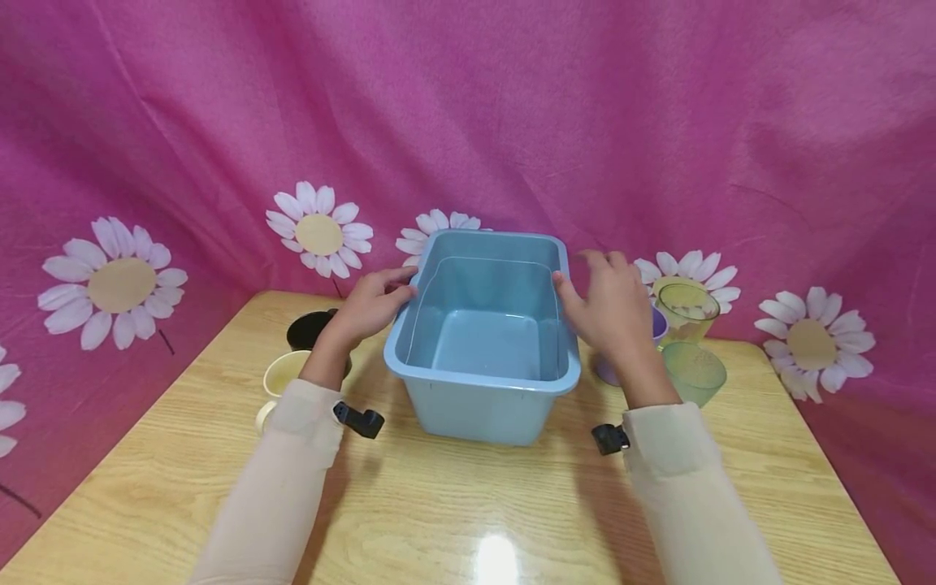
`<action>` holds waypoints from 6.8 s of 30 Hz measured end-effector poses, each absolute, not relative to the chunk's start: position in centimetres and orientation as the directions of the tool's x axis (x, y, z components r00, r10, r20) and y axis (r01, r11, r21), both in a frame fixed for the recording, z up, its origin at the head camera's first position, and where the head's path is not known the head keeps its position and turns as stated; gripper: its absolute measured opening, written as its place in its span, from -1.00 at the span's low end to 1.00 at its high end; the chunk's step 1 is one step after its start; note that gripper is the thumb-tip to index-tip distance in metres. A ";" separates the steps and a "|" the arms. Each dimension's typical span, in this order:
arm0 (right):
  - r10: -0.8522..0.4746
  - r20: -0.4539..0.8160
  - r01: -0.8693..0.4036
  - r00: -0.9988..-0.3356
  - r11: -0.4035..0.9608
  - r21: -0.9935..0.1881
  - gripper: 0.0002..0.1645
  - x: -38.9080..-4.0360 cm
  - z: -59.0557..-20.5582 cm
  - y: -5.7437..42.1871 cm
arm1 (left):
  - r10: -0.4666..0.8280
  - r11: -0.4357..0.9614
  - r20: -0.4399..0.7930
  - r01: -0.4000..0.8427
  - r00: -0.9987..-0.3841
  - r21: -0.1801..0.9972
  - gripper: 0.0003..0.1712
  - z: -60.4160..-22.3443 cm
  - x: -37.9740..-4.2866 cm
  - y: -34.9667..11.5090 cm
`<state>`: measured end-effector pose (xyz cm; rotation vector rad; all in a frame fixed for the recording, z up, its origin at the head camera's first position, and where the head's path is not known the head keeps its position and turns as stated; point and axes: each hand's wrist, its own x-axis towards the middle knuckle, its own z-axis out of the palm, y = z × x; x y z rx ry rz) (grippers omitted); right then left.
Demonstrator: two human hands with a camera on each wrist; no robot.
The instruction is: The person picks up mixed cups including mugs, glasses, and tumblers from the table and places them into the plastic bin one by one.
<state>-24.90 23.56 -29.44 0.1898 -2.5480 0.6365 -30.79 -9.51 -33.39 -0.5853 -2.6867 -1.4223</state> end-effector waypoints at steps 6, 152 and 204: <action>0.010 0.517 -0.235 -0.856 0.883 -0.406 -0.34 -25.0 -29.7 24.8 | 0.272 0.398 0.161 0.264 -0.949 0.879 -0.41 -34.0 -30.8 -9.7; -0.352 0.461 -0.393 -0.815 0.919 0.006 -0.27 -22.7 -21.8 35.1 | 0.431 -0.463 0.100 -0.124 -0.897 0.877 -0.23 -36.5 -30.7 -10.8; -0.614 0.466 -0.681 -0.638 0.732 0.032 -0.28 -23.8 -23.1 21.7 | 0.428 -0.470 0.084 -0.142 -0.900 0.871 -0.25 -36.7 -30.8 -11.0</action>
